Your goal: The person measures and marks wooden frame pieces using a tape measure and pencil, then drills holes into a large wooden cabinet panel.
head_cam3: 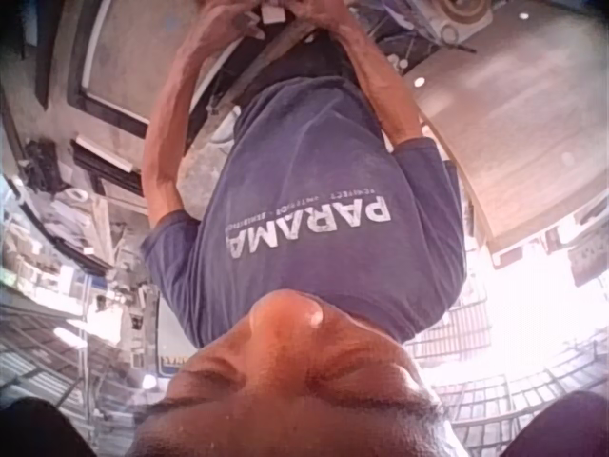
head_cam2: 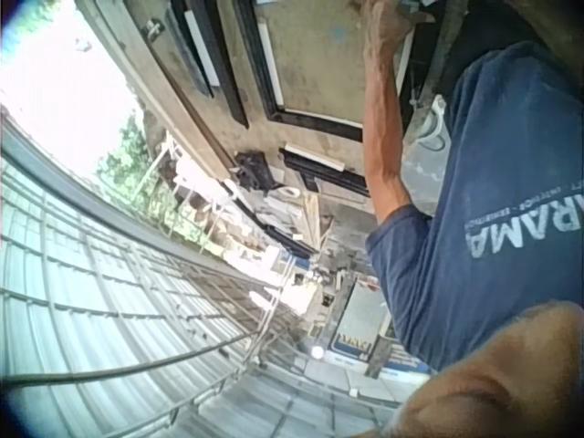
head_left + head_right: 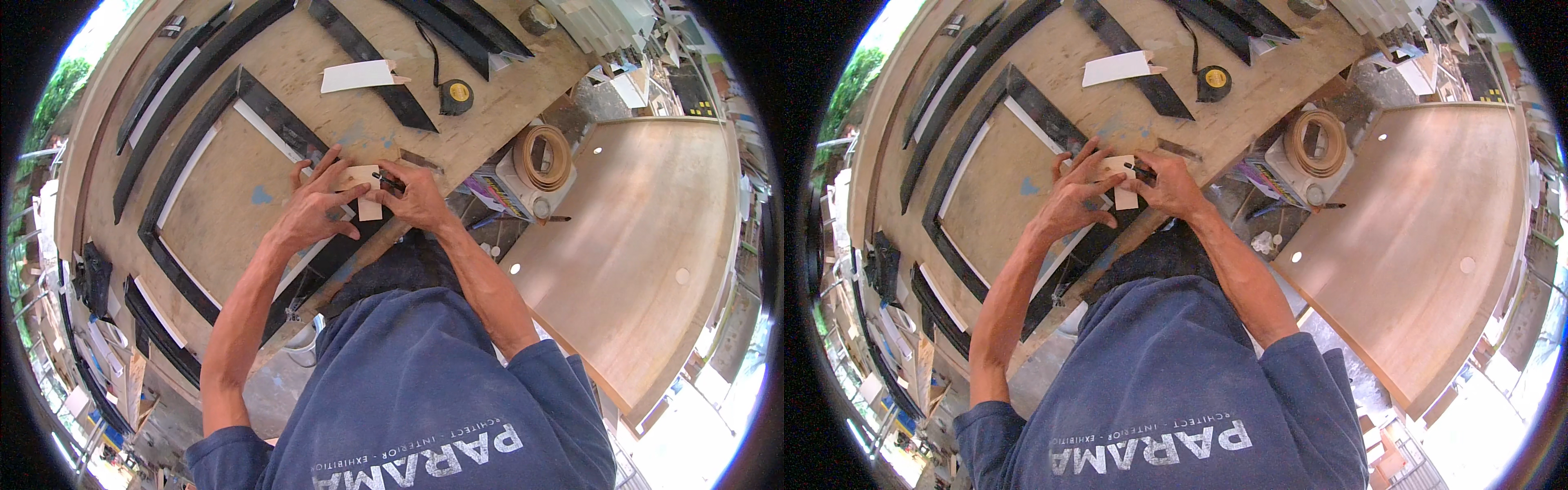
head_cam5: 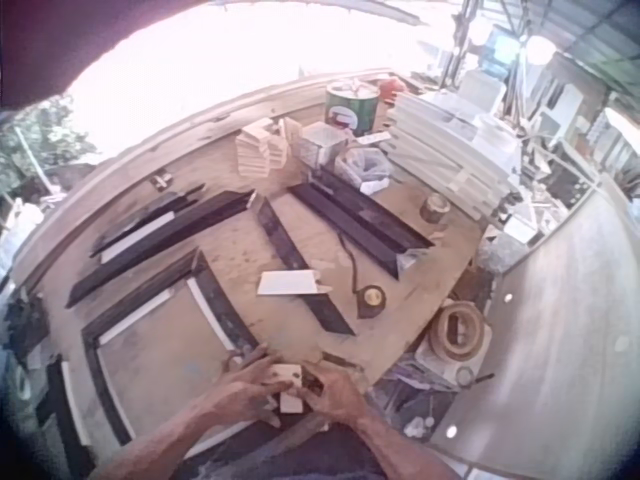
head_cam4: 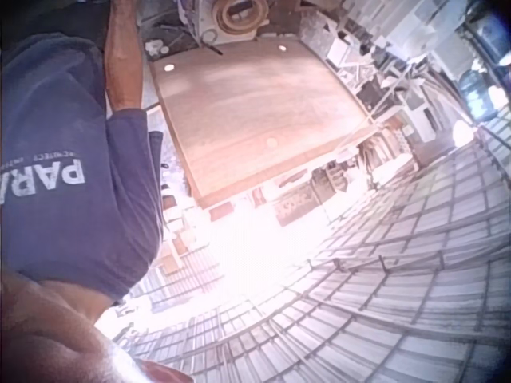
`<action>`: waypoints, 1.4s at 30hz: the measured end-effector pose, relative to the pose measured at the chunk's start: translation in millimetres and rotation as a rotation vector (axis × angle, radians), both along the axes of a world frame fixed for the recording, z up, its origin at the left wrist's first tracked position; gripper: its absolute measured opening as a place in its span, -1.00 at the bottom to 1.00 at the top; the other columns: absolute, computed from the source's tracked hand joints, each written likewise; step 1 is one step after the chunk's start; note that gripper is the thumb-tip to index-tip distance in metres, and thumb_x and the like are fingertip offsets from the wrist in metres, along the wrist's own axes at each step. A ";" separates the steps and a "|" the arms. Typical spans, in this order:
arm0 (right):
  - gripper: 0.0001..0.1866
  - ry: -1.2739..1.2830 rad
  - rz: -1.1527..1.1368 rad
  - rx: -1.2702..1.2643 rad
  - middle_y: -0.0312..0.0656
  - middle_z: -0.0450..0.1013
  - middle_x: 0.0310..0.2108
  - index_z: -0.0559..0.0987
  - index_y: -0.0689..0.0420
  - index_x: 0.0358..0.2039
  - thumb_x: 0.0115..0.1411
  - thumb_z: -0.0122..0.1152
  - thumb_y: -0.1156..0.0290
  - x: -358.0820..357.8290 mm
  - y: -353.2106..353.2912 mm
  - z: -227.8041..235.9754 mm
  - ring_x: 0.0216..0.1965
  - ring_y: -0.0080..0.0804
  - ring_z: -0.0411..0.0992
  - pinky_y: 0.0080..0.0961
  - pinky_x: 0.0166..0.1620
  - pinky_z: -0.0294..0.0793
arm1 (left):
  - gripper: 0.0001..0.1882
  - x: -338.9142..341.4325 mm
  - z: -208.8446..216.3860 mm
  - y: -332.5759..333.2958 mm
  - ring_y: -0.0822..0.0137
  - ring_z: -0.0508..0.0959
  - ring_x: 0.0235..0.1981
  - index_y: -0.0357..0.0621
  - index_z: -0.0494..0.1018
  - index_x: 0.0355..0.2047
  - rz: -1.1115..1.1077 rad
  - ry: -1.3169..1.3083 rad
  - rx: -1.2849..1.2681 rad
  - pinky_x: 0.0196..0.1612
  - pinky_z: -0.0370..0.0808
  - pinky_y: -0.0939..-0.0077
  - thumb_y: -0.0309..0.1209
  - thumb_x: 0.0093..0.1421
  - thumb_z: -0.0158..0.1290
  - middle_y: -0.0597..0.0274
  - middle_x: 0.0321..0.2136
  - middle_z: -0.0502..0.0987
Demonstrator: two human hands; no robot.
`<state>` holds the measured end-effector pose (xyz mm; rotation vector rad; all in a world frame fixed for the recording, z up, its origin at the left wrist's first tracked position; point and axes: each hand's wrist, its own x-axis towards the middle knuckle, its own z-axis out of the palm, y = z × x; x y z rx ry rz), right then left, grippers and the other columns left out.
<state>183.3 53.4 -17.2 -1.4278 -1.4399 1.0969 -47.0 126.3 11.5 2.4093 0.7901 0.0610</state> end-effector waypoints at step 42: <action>-0.02 -0.082 0.194 0.061 -0.08 0.28 0.35 0.33 0.00 0.37 -0.11 0.56 0.41 10.3 -17.3 12.2 0.27 0.04 0.37 -0.14 0.28 0.43 | -0.17 5.4 14.9 1.8 0.10 0.05 0.53 0.32 0.64 0.12 -0.016 0.063 0.029 0.42 -0.13 -0.12 0.03 -0.30 0.46 0.11 0.42 0.28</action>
